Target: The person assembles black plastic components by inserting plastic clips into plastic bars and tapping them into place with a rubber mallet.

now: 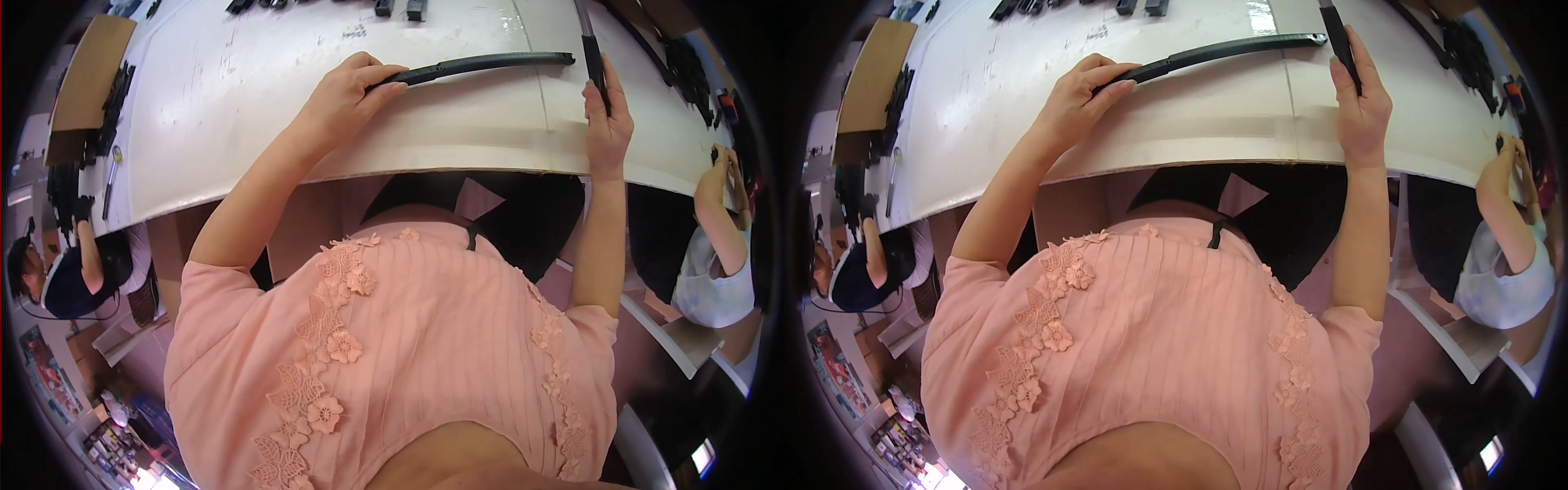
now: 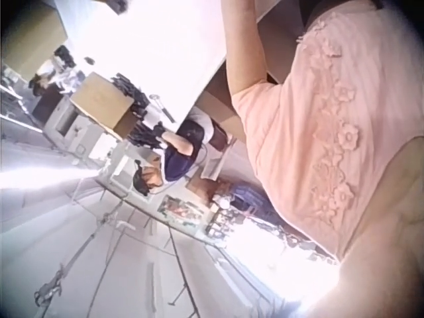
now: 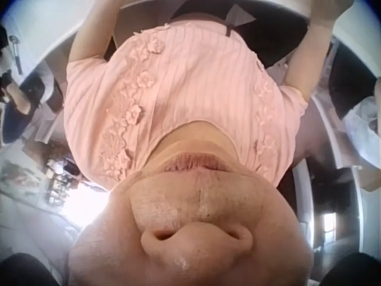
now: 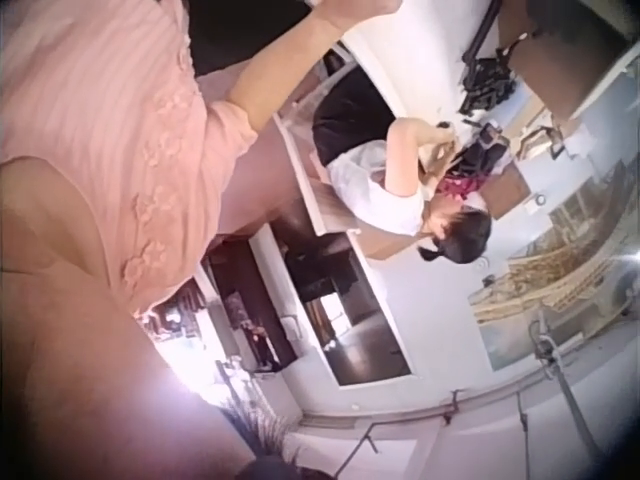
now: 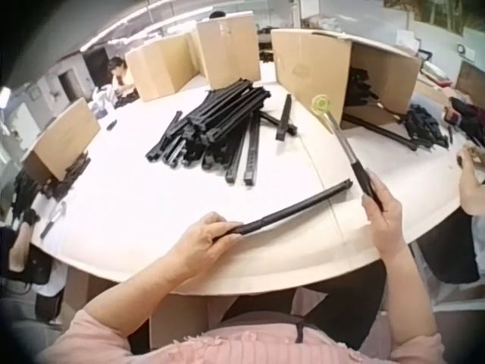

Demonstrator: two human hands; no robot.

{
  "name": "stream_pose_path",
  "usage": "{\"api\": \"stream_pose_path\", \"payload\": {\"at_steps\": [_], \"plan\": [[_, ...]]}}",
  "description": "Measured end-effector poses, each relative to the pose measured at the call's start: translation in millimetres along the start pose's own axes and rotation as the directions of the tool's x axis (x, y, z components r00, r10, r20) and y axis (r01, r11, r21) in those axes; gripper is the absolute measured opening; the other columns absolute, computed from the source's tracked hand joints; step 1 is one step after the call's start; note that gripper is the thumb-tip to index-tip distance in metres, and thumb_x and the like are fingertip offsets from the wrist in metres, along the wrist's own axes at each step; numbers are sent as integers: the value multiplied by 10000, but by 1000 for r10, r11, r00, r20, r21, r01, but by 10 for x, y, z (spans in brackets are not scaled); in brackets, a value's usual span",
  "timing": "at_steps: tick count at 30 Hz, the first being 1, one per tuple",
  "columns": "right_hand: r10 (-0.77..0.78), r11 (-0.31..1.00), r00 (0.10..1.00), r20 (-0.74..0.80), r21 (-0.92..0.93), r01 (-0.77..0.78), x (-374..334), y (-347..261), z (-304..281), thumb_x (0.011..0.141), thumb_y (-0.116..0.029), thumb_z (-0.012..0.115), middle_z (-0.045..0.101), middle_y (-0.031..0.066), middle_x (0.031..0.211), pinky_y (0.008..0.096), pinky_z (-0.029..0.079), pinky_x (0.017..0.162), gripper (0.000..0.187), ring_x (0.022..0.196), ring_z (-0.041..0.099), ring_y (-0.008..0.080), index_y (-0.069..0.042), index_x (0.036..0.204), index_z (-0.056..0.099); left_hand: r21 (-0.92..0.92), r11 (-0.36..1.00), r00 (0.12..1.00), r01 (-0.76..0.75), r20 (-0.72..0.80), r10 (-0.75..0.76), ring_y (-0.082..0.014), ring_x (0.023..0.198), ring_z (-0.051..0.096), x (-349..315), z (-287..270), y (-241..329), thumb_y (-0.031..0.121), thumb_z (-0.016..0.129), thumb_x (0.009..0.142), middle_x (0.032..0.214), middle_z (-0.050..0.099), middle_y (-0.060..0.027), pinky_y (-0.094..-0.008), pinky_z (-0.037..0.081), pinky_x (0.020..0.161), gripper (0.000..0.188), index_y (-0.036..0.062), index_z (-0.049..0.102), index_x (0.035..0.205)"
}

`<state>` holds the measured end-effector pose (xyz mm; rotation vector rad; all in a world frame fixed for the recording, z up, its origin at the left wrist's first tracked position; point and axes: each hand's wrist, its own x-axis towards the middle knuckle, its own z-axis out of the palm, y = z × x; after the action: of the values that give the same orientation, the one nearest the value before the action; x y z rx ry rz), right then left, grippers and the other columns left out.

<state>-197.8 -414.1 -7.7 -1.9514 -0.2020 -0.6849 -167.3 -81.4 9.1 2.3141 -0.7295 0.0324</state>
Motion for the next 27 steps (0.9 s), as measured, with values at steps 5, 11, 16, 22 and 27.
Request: {"api": "stream_pose_path", "payload": {"at_steps": [5,11,16,22,27], "plan": [[132,991,990,45,10,-133,-328,-262,63,887,-100,538,573,5,842,161,345,572,404,643,425,36,-13,1276,473,33,999,999,-7,-44,9,-181,765,521,-169,-34,-22,189,608,846,825,554,-72,-272,422,692,242,72,644,1055],[242,963,963,115,96,-254,-616,-798,132,908,-100,488,540,9,770,149,327,509,415,573,410,28,2,1305,428,71,996,989,-52,-136,61,-217,767,529,-242,5,-75,171,642,809,843,584,-75,-298,432,702,236,74,656,1024],[453,867,838,305,67,-493,-844,-1132,88,912,-73,466,536,3,741,147,316,450,449,509,385,20,-64,1353,382,220,973,970,-67,-212,114,-227,782,538,-250,23,-151,162,656,783,825,601,-63,-315,443,709,205,83,679,971],[495,855,767,409,-70,-515,-921,-1292,77,912,-67,467,526,-6,690,159,328,452,430,504,390,25,-76,1339,412,232,969,955,-80,-262,142,-228,763,538,-212,37,-169,186,674,754,788,593,-48,-326,434,717,181,103,700,912],[378,925,837,395,-129,-358,-911,-1424,120,892,-29,473,517,6,685,170,337,471,429,511,395,43,-56,1319,437,269,960,957,-82,-248,152,-218,760,542,-234,51,-190,169,671,758,799,595,-41,-317,438,705,194,109,696,940]]}}
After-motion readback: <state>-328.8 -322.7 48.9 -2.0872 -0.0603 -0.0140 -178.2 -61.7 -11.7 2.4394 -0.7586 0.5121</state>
